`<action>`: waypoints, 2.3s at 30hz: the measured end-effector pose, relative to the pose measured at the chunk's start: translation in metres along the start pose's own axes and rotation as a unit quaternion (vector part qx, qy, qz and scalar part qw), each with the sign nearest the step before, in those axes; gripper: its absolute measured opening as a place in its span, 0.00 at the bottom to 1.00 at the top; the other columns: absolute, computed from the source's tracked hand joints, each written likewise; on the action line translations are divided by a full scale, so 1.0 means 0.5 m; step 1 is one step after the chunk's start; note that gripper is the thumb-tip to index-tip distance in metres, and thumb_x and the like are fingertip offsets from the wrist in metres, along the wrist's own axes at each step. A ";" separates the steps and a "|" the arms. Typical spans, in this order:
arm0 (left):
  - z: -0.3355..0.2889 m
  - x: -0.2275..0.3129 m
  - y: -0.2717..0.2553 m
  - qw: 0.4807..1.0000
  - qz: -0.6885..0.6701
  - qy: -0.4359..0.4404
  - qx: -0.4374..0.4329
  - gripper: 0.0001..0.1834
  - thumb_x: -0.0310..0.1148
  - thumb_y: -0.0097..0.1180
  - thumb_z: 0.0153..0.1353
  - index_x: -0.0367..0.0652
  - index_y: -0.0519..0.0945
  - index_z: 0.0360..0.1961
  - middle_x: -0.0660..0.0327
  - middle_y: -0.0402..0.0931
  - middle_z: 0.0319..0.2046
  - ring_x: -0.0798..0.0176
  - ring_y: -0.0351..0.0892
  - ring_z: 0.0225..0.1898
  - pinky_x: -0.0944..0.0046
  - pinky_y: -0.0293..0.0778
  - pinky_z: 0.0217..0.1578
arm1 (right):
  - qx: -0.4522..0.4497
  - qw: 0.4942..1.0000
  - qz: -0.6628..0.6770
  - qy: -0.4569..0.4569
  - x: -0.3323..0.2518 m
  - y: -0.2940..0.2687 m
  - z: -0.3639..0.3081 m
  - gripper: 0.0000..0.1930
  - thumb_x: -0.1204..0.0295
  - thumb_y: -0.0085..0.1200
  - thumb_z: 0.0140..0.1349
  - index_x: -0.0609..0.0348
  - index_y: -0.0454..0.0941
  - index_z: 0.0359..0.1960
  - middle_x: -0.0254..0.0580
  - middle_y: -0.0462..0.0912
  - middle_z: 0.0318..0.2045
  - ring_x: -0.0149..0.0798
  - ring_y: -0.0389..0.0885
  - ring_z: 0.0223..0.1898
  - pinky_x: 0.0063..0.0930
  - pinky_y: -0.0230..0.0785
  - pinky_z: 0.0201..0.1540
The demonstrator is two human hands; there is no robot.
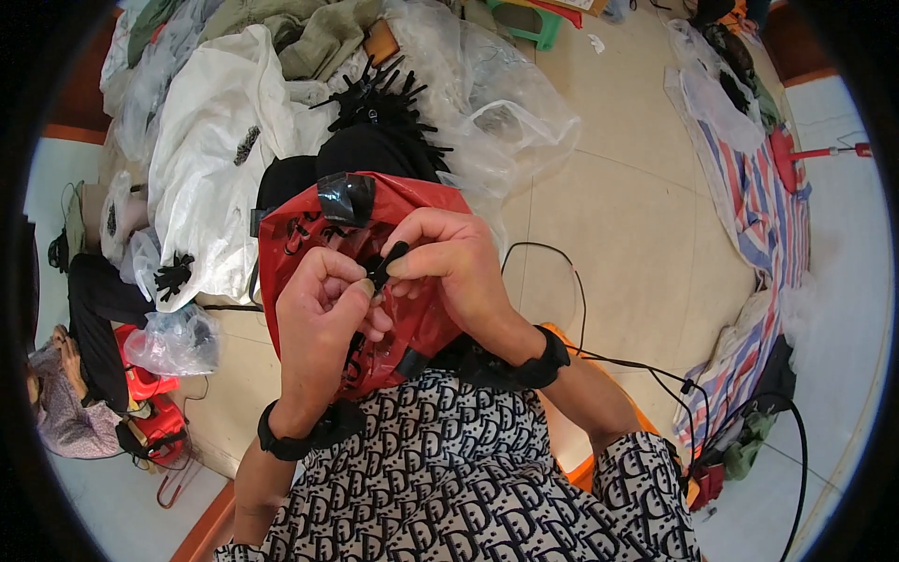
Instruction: Manually attaching small black plastic components or fasteners to a red and black fabric shoe upper.
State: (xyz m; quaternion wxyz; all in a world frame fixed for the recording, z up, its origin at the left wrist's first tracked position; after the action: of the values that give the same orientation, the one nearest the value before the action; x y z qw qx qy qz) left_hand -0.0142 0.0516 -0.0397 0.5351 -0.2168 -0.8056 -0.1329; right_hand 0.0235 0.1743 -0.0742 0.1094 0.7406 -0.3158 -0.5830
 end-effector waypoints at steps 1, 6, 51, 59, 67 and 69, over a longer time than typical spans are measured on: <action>0.000 0.000 0.000 1.000 0.000 0.001 0.000 0.02 0.20 0.48 0.52 0.34 0.68 0.28 0.61 0.73 0.19 0.73 0.75 0.19 0.76 0.70 0.17 | 0.004 1.000 -0.016 -0.003 -0.002 -0.001 -0.002 0.04 0.81 0.51 0.43 0.66 0.74 0.23 0.38 0.76 0.19 0.28 0.75 0.18 0.16 0.67 0.22; -0.002 -0.002 0.001 1.000 0.002 0.001 -0.002 0.02 0.20 0.48 0.52 0.34 0.68 0.28 0.61 0.73 0.19 0.73 0.75 0.19 0.76 0.70 0.18 | 0.004 0.997 -0.060 -0.038 -0.015 0.004 -0.012 0.04 0.80 0.52 0.43 0.66 0.75 0.23 0.36 0.76 0.20 0.26 0.74 0.22 0.16 0.66 0.27; -0.085 -0.008 -0.007 0.983 0.096 0.160 -0.001 0.19 0.16 0.51 0.47 0.36 0.69 0.43 0.54 0.77 0.27 0.68 0.79 0.28 0.72 0.74 0.28 | -0.262 0.938 -0.227 -0.019 -0.042 0.082 -0.040 0.07 0.83 0.60 0.36 0.63 0.79 0.21 0.37 0.76 0.25 0.31 0.74 0.30 0.20 0.65 0.32; -0.089 -0.032 -0.014 0.993 0.083 0.077 -0.024 0.19 0.18 0.51 0.48 0.37 0.68 0.44 0.55 0.77 0.26 0.68 0.79 0.28 0.72 0.73 0.29 | -0.268 0.893 -0.346 -0.109 -0.050 0.097 -0.057 0.05 0.81 0.58 0.39 0.63 0.75 0.20 0.38 0.75 0.24 0.32 0.75 0.28 0.21 0.66 0.29; -0.089 -0.010 -0.020 0.992 0.028 0.102 -0.076 0.23 0.15 0.46 0.51 0.32 0.61 0.50 0.54 0.75 0.30 0.68 0.77 0.32 0.71 0.73 0.33 | -0.214 0.809 -0.452 -0.310 -0.071 0.140 -0.078 0.05 0.82 0.54 0.37 0.62 0.73 0.20 0.37 0.72 0.22 0.39 0.73 0.26 0.27 0.66 0.26; -0.085 -0.006 -0.028 0.991 -0.013 0.097 -0.094 0.24 0.14 0.46 0.51 0.32 0.59 0.51 0.52 0.74 0.33 0.66 0.77 0.33 0.70 0.74 0.34 | -0.208 0.774 -0.485 -0.350 -0.076 0.152 -0.086 0.06 0.81 0.55 0.37 0.61 0.75 0.21 0.37 0.75 0.24 0.38 0.75 0.27 0.25 0.68 0.27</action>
State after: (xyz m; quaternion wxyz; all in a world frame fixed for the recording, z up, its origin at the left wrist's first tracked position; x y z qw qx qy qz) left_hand 0.0141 0.0197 -0.0258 0.5862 -0.2417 -0.7365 -0.2354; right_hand 0.0333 0.1288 0.0092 -0.1544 0.4991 0.1976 -0.8295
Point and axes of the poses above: each hand's wrist, its own z-axis towards the middle knuckle, its own y-axis out of the palm, x = y × z, the point moved 7 cm from there along z, towards the middle knuckle
